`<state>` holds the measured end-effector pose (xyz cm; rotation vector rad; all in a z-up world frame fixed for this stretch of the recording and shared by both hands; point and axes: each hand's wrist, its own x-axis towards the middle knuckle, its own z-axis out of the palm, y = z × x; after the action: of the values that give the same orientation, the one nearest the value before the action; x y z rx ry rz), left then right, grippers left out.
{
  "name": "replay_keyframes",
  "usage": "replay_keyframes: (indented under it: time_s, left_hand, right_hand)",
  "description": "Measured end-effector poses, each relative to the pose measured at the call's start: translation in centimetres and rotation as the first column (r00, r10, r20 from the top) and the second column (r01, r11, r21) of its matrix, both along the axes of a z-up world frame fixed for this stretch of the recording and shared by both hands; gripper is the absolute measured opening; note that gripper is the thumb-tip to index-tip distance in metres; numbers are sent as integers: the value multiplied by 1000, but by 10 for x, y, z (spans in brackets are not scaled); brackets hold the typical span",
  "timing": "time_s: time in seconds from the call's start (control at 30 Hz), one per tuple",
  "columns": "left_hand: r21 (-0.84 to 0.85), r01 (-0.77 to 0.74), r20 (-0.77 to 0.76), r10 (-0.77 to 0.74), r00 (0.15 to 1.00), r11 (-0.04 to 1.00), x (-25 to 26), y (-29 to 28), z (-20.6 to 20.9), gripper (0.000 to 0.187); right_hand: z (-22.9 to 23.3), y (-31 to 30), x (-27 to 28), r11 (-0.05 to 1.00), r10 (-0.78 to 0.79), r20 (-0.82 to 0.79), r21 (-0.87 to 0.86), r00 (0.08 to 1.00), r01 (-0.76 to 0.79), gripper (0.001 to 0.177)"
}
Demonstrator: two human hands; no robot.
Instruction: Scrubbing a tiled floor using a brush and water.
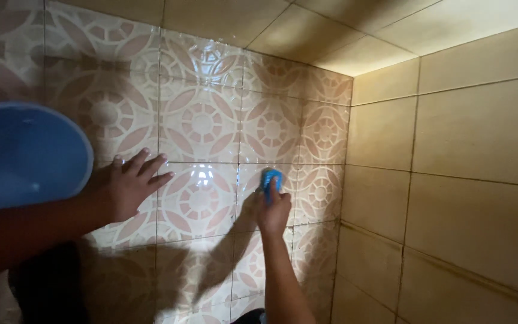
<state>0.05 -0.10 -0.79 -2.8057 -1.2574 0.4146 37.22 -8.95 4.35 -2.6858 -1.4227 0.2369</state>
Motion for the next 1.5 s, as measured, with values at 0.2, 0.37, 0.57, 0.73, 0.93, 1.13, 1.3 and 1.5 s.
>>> replay_keyframes:
  time_s: [0.2,0.37,0.57,0.73,0.93,1.13,1.3,1.5]
  left_hand:
    - [49,-27,197,17,980,998,-3,-1,-7,109]
    - [-257,-4,12,8,1000,966,0,6,14,130]
    - [32,-48,126,43,991,998,2,-8,-9,134]
    - [-119,-39,93,50,994,992,4,0,-2,122]
    - [278,-162,409,36,912,947,0,0,-26,49]
    - [-127,-48,187,72,980,991,-2,9,1,103]
    - [-19,-126,256,127,958,992,-2,-1,8,80]
    - [173,-180,395,100,913,968,-4,-4,-13,57]
  right_hand:
    - [-10,6,-12,974,211,6,83,977,-211,61]
    - [-141,40,109,995,76,88,51,993,-81,59]
    - [-24,38,-9,986,128,103,93,986,-137,58]
    - [8,18,-68,987,158,-19,18,987,-157,61]
    - [-43,69,-18,946,261,85,174,962,-273,60]
    - [-20,77,-35,969,227,66,80,972,-232,63]
    - [43,44,-118,942,-291,-606,-45,741,333,57]
    - [-21,38,-88,957,291,-3,1,957,-291,62]
